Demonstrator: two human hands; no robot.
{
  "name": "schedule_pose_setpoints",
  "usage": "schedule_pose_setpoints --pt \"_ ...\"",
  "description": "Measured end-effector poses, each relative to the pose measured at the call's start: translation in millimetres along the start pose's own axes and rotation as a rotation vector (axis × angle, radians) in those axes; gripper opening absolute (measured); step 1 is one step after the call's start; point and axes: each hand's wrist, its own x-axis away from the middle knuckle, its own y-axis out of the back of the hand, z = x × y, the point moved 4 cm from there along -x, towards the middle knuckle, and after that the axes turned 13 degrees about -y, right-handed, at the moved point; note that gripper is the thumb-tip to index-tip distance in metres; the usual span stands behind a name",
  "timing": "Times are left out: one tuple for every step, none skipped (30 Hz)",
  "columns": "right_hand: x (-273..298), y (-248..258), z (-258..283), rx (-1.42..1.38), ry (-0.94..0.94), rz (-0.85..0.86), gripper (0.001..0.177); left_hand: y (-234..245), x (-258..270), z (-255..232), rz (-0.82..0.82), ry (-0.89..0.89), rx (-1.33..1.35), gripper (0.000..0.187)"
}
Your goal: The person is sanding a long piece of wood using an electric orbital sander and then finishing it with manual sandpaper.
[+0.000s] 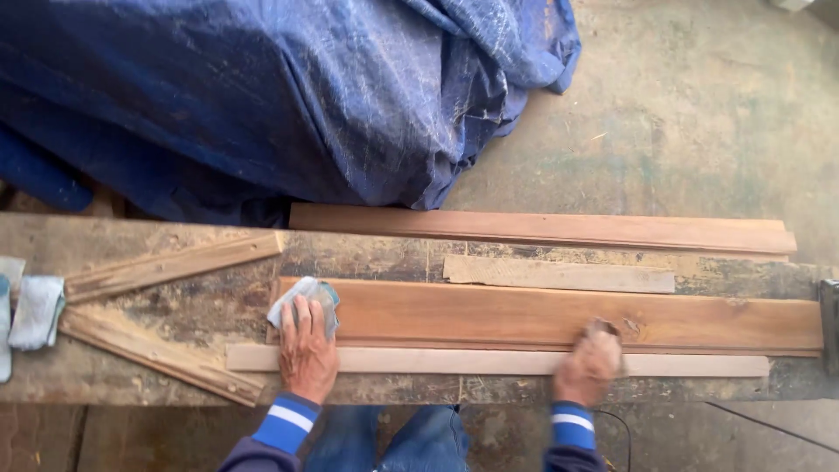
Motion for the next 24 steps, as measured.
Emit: schedule_pose_setpoints --pt "17 -13 28 -0.03 0.052 0.0 0.034 1 -1 0 0.03 0.005 -0.007 0.059" --pt "33 -25 56 -0.058 0.108 0.002 0.037 2 -1 -2 0.06 0.016 -0.015 0.061" --pt "55 -42 102 -0.057 0.099 -0.005 0.037 2 -6 2 0.058 0.005 -0.014 0.061" --pt "91 -53 149 -0.1 0.266 0.122 0.044 2 -3 2 0.077 -0.012 -0.044 0.06" --pt "131 -57 193 -0.144 0.431 0.251 0.055 1 0 2 0.095 -0.029 -0.073 0.06" --pt "134 -54 204 -0.145 0.424 0.243 0.055 2 -2 3 0.092 -0.038 -0.073 0.06" --pt "139 -50 218 -0.25 0.499 0.307 0.056 3 -3 3 0.1 -0.039 -0.033 0.062" --pt "148 -44 232 -0.36 0.573 0.375 0.058 6 -2 6 0.112 -0.038 0.004 0.064" --pt "137 -51 209 -0.363 0.566 0.371 0.058 7 -1 6 0.113 -0.046 0.0 0.064" --pt "127 -59 183 -0.268 0.51 0.358 0.059 7 -1 6 0.117 -0.057 -0.014 0.062" --pt "119 -67 157 -0.174 0.454 0.346 0.062 8 -2 7 0.12 -0.068 -0.027 0.061" --pt "85 -45 131 -0.166 0.446 0.338 0.062 8 -4 6 0.118 -0.078 -0.02 0.061" --pt "50 -18 102 -0.13 0.325 0.192 0.043 8 -6 6 0.125 -0.076 -0.028 0.062" --pt "18 9 73 -0.095 0.211 0.052 0.029 10 -4 8 0.133 -0.064 -0.038 0.063" --pt "11 11 50 -0.09 0.212 0.05 0.029 9 -3 7 0.133 -0.065 -0.032 0.063" --pt "2 8 25 -0.016 0.091 0.08 0.029 9 -4 8 0.141 -0.055 -0.021 0.065" --pt "-6 7 -1 0.057 -0.029 0.111 0.031 8 -4 9 0.149 -0.045 -0.01 0.066" --pt "3 7 26 0.062 -0.023 0.111 0.031 8 -3 9 0.149 -0.04 -0.004 0.066" --pt "12 5 45 0.022 -0.191 0.178 0.028 8 -2 9 0.143 -0.048 -0.014 0.066" --pt "23 1 65 -0.021 -0.365 0.245 0.03 8 -4 10 0.137 -0.062 -0.027 0.065" --pt "54 -20 94 -0.019 -0.364 0.244 0.03 11 -8 11 0.137 -0.061 -0.025 0.065" --pt "88 -35 134 -0.044 -0.017 0.179 0.032 14 -9 10 0.144 -0.081 -0.031 0.066" --pt "127 -51 173 -0.071 0.33 0.112 0.052 17 -9 8 0.151 -0.101 -0.036 0.067" --pt "127 -45 186 -0.069 0.328 0.111 0.052 15 -9 9 0.151 -0.103 -0.034 0.067"
